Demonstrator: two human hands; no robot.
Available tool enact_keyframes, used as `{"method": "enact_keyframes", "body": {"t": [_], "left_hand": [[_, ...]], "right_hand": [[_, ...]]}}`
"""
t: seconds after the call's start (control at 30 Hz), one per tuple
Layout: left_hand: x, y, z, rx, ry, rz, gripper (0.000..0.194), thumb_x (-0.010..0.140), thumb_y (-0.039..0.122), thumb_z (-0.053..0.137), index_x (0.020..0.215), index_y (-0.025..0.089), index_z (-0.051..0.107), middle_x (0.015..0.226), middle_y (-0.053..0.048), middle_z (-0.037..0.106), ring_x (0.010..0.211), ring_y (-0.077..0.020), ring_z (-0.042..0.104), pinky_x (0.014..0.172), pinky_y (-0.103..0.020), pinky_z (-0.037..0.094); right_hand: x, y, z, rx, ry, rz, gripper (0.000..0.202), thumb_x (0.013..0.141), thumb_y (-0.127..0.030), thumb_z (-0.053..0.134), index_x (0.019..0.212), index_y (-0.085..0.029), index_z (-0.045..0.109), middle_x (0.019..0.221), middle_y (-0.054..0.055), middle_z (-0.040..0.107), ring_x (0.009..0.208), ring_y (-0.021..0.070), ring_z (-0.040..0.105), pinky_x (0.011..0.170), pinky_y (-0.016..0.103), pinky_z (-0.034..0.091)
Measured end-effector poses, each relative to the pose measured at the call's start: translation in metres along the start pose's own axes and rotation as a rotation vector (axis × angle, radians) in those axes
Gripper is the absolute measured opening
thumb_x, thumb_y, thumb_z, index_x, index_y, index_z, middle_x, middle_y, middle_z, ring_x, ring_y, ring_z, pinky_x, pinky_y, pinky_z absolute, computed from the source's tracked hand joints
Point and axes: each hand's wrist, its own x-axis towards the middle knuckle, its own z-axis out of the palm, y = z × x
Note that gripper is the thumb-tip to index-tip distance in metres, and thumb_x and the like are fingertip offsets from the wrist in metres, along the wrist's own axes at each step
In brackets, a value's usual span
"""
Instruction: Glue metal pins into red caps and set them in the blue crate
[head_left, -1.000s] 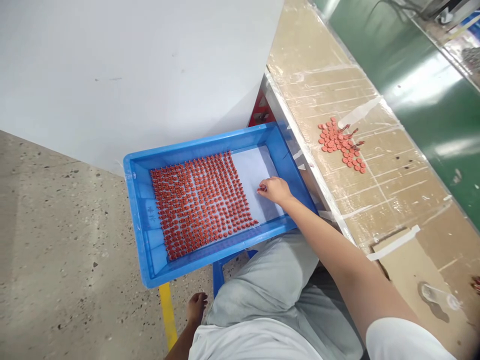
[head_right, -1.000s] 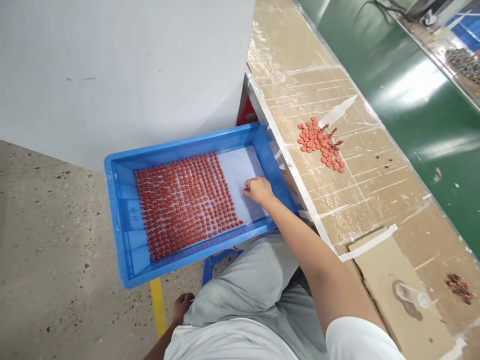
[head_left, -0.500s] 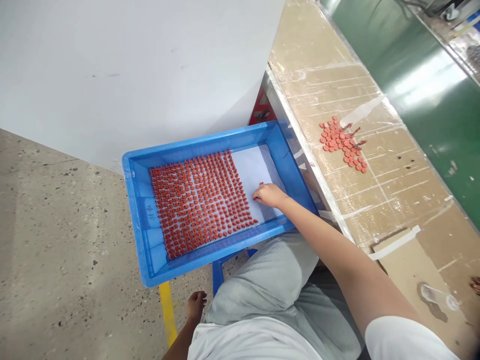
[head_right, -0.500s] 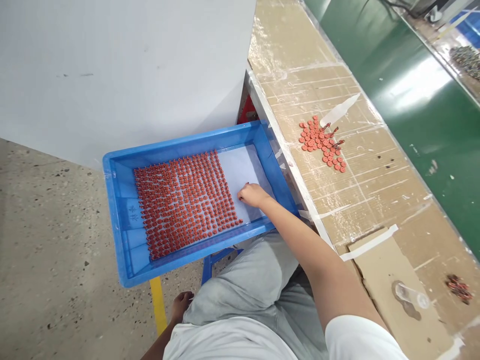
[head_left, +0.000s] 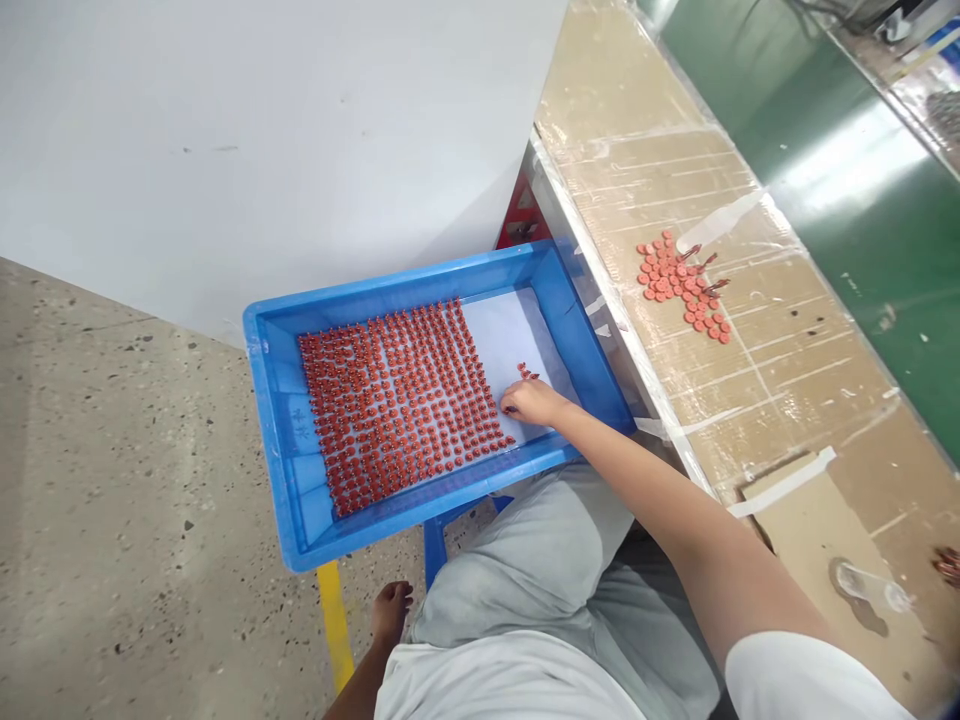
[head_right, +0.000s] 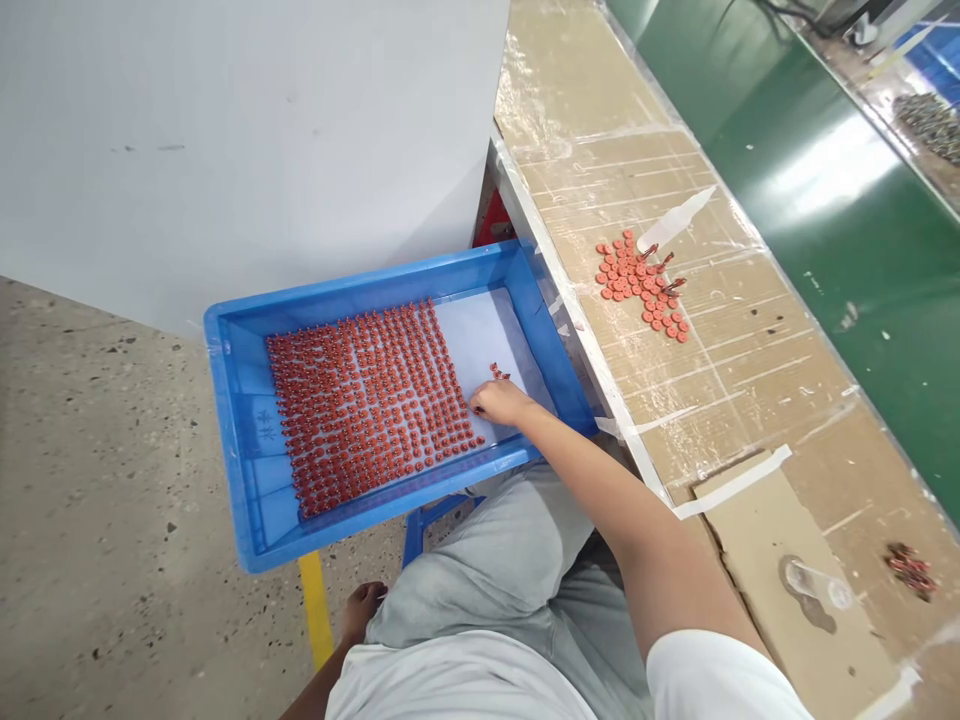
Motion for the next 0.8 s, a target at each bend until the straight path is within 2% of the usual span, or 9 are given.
{"method": "enact_keyframes", "body": {"t": [0.13,0.33,0.47,0.63,0.8], "left_hand": [[0.000,-0.001,-0.002,-0.032,-0.053,-0.020,0.031,0.087,0.038,0.054,0.104,0.013,0.061,0.102,-0.006,0.066,0.086,-0.0153,0.064,0.075,-0.035,0.054],[0.000,0.002,0.000,-0.056,-0.069,-0.020,0.032,0.087,0.038,0.054,0.107,0.014,0.060,0.104,-0.006,0.066,0.087,-0.0151,0.063,0.076,-0.035,0.054],[0.001,0.002,0.000,-0.071,-0.069,-0.019,0.032,0.087,0.038,0.054,0.108,0.014,0.059,0.104,-0.006,0.065,0.087,-0.0152,0.063,0.076,-0.035,0.054],[-0.001,0.002,-0.001,-0.059,-0.075,-0.032,0.032,0.087,0.037,0.054,0.109,0.014,0.059,0.105,-0.007,0.065,0.088,-0.0156,0.063,0.076,-0.036,0.054],[-0.003,0.004,-0.002,-0.040,-0.069,-0.037,0.031,0.087,0.037,0.054,0.107,0.014,0.060,0.105,-0.006,0.065,0.088,-0.0155,0.063,0.076,-0.035,0.054]], "right_hand": [[-0.003,0.000,0.002,0.034,0.014,0.016,0.018,0.079,-0.019,0.062,0.094,-0.023,0.070,0.095,0.004,0.072,0.090,0.0194,0.064,0.074,0.026,0.041],[-0.006,-0.001,0.009,0.064,0.054,0.083,0.021,0.078,-0.033,0.067,0.097,-0.023,0.070,0.095,0.005,0.072,0.086,0.0200,0.065,0.071,0.026,0.041],[-0.005,0.000,0.015,0.090,0.066,0.103,0.019,0.080,-0.028,0.065,0.098,-0.024,0.070,0.097,0.004,0.072,0.088,0.0190,0.065,0.071,0.025,0.041],[-0.005,0.002,0.018,0.145,0.051,0.091,0.024,0.076,-0.022,0.067,0.100,-0.027,0.070,0.095,0.000,0.073,0.086,0.0170,0.066,0.073,0.023,0.041],[-0.005,0.002,0.021,0.202,0.061,0.126,0.029,0.072,-0.026,0.071,0.101,-0.026,0.069,0.096,0.000,0.073,0.086,0.0174,0.066,0.071,0.023,0.042]]}}
